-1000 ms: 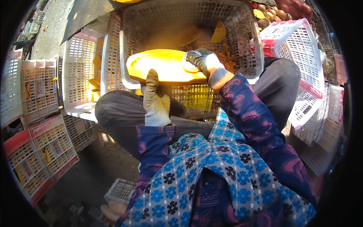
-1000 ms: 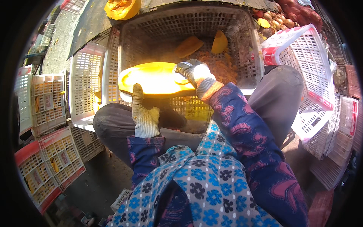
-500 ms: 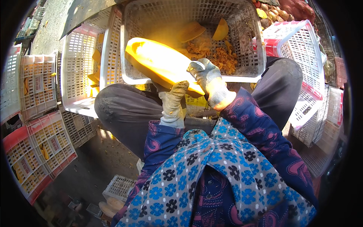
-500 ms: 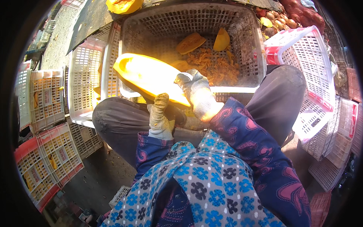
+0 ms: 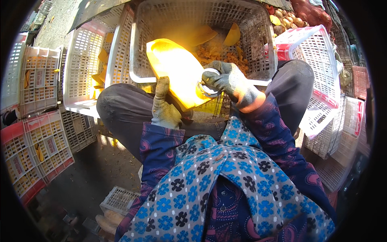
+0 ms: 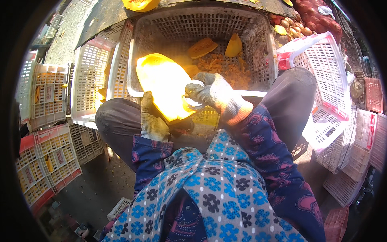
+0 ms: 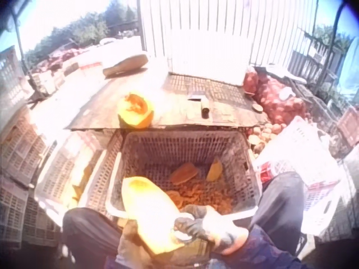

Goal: The person moves through a market area, then sits on the ground and uses a spoon to scoop seeds and pulp from halved yellow squash. The person places the cleaned squash halves into a white plastic crate.

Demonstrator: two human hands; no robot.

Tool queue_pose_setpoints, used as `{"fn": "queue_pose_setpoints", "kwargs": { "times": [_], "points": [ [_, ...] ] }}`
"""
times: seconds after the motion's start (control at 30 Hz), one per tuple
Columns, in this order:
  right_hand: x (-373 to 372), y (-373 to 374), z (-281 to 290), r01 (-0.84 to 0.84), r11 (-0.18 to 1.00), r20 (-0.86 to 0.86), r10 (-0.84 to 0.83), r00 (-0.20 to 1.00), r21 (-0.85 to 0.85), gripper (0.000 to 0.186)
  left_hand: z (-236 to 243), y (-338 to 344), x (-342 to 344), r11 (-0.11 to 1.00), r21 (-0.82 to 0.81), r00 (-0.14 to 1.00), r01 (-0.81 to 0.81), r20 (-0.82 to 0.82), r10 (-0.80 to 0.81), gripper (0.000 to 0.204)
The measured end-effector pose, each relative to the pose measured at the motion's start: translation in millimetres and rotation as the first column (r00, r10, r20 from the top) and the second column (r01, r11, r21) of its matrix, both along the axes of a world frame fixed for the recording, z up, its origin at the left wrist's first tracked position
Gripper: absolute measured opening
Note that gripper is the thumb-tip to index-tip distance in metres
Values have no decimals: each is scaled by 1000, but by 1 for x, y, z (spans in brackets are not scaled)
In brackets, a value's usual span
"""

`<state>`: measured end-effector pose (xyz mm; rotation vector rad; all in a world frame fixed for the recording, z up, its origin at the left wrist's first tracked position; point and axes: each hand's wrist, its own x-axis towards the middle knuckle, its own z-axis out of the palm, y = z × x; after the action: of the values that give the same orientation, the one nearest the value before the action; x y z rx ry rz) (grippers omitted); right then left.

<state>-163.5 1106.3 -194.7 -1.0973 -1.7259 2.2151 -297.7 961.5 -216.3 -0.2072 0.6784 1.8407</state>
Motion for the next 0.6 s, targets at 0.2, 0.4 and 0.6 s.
{"fn": "queue_pose_setpoints", "kwargs": {
  "times": [0.2,0.4,0.6],
  "points": [
    [-5,-17,-10,201,978,69,-197,978,-58,20,7,-6,3,960,-11,958,280,-62,-280,56],
    [-11,-29,-28,526,831,204,-491,847,-184,22,14,-12,13,952,-134,920,276,-249,-302,55],
    [-12,0,-50,290,953,265,-303,915,87,22,3,-3,41,937,-347,865,35,-460,-202,65]
  ]
}}
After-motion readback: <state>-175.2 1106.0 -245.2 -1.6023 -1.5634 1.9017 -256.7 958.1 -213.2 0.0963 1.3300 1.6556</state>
